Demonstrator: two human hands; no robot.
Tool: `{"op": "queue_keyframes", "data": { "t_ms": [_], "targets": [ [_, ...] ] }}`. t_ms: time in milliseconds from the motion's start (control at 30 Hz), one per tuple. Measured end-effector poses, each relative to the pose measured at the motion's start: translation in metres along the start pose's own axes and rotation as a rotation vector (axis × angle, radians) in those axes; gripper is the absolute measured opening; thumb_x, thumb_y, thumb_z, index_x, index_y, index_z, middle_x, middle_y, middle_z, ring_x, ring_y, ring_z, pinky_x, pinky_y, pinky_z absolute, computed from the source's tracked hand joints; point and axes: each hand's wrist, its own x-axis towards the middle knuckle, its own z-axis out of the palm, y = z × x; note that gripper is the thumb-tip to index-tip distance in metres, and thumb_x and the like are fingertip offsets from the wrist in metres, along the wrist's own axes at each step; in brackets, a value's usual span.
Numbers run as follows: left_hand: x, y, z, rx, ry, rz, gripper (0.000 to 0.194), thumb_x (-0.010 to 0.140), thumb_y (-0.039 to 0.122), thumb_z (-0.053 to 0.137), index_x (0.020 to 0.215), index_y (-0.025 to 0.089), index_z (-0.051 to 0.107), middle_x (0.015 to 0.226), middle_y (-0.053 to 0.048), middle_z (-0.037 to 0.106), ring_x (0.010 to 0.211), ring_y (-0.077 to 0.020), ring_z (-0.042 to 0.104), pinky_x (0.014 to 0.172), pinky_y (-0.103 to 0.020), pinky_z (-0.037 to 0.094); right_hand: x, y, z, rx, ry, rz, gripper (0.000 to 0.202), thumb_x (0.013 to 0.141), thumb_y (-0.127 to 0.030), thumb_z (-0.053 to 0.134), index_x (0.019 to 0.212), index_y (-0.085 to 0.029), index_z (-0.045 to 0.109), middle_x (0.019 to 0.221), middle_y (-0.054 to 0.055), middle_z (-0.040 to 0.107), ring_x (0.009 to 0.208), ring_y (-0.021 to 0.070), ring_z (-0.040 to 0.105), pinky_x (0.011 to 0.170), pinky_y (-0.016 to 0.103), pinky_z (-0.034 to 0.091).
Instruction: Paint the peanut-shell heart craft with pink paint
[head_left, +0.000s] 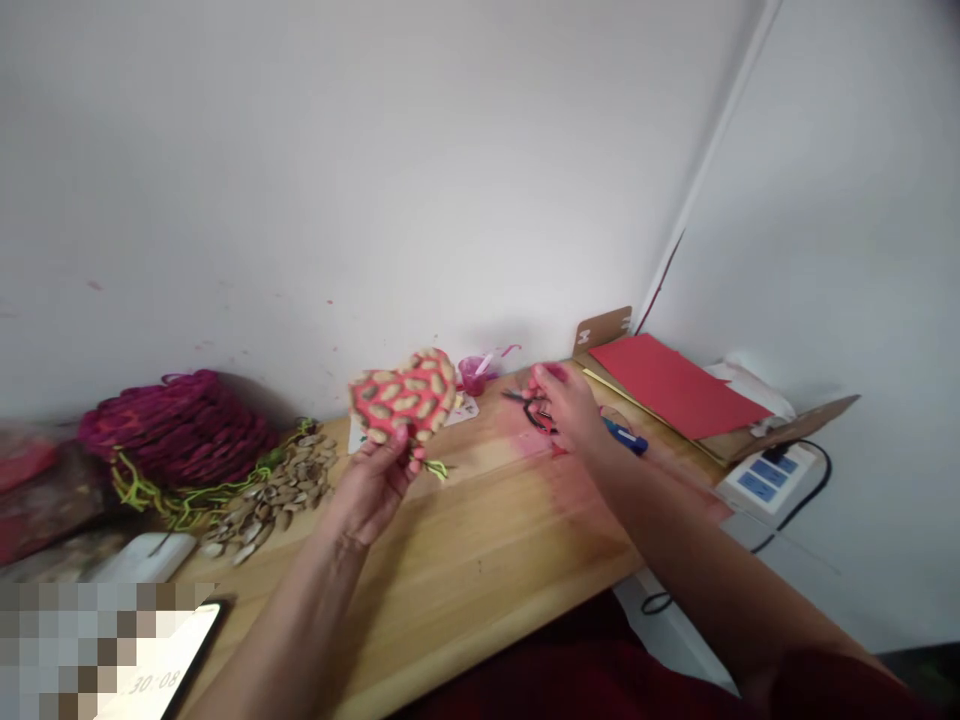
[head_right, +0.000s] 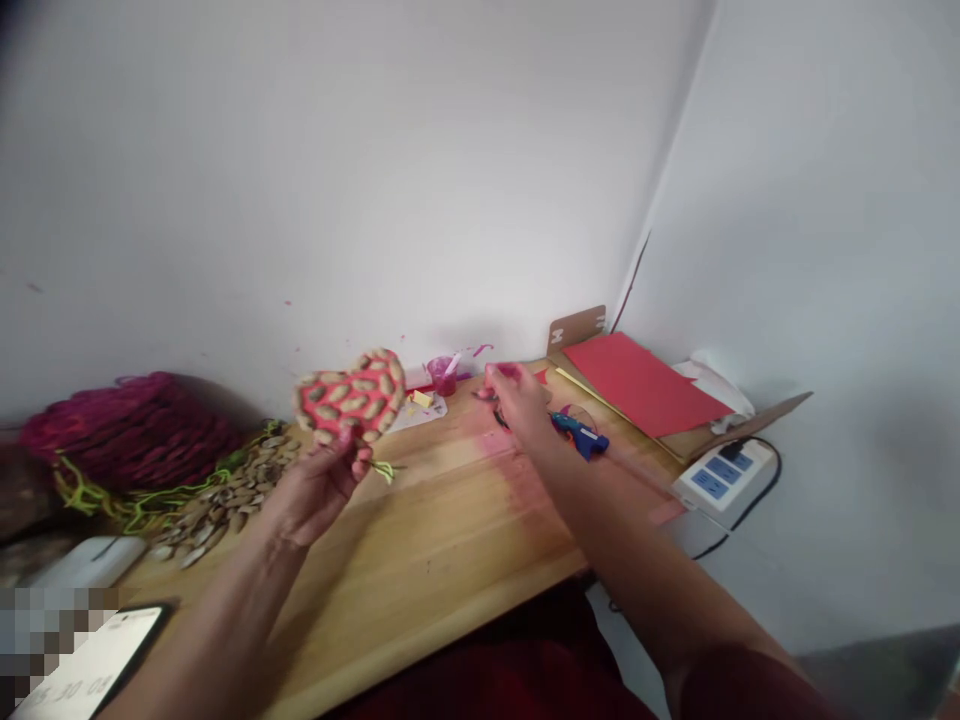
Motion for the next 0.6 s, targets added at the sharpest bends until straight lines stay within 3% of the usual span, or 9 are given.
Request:
{"op": "queue_keyframes", "data": {
  "t_ms": [67, 133, 233, 333, 500, 600],
  "targets": [
    [0.007, 0.005, -0.008, -0.075, 0.063, 0.100, 0.013, 0.083, 0.005, 0.084, 0.078, 0.013, 0.076, 0.070, -0.002, 0.073, 0.058, -0.0098, 0.069, 0.050, -0.015, 0.057, 0.023, -0.005, -0.008, -0.204, 0.016, -0.034, 0.037, 0.086, -0.059, 0.071, 0.099, -0.025, 0.065, 0.104, 0.007, 0.074, 0.099, 0.0220, 0.071, 0.077, 0.031, 0.056],
    [0.013, 0.001, -0.017, -0.087, 0.101, 0.138, 0.017, 0.077, 0.008, 0.090, 0.075, 0.013, 0.075, 0.070, -0.002, 0.073, 0.057, -0.0100, 0.069, 0.051, -0.015, 0.058, 0.039, -0.004, -0.017, -0.427, -0.023, -0.033, 0.026, 0.076, -0.040, 0.084, 0.081, -0.023, 0.066, 0.092, 0.007, 0.076, 0.105, 0.0270, 0.069, 0.085, 0.034, 0.054],
    [0.018, -0.013, -0.028, -0.032, 0.075, 0.125, 0.030, 0.063, 0.016, 0.102, 0.076, 0.014, 0.075, 0.071, -0.003, 0.075, 0.057, -0.0104, 0.068, 0.051, -0.016, 0.057, 0.049, 0.004, -0.031, -0.723, -0.121, 0.025, 0.030, 0.068, -0.023, 0.089, 0.061, -0.022, 0.060, 0.075, 0.008, 0.072, 0.102, 0.0327, 0.071, 0.085, 0.037, 0.053],
    [0.018, -0.022, -0.033, 0.021, 0.008, 0.106, 0.044, 0.051, 0.026, 0.108, 0.080, 0.014, 0.077, 0.074, -0.004, 0.077, 0.060, -0.0112, 0.068, 0.052, -0.016, 0.057, 0.053, 0.012, -0.043, -0.956, -0.216, 0.103, 0.031, 0.072, -0.024, 0.092, 0.064, -0.021, 0.063, 0.075, 0.008, 0.072, 0.098, 0.0328, 0.072, 0.083, 0.039, 0.056],
    [0.019, -0.022, -0.033, 0.108, -0.002, 0.094, 0.043, 0.053, 0.030, 0.107, 0.079, 0.014, 0.076, 0.073, -0.005, 0.076, 0.060, -0.0119, 0.067, 0.054, -0.019, 0.055, 0.063, 0.017, -0.048, -1.197, -0.392, 0.218, 0.026, 0.100, -0.041, 0.073, 0.111, -0.017, 0.072, 0.114, 0.006, 0.075, 0.101, 0.0204, 0.072, 0.091, 0.041, 0.062],
    [0.020, -0.021, -0.035, 0.107, 0.017, 0.103, 0.046, 0.049, 0.031, 0.108, 0.077, 0.014, 0.077, 0.073, -0.004, 0.076, 0.060, -0.0120, 0.067, 0.054, -0.019, 0.055, 0.072, 0.015, -0.047, -1.274, -0.459, 0.250, 0.030, 0.102, -0.043, 0.070, 0.117, -0.017, 0.072, 0.119, 0.007, 0.074, 0.103, 0.0212, 0.073, 0.092, 0.041, 0.063]
  ]
}}
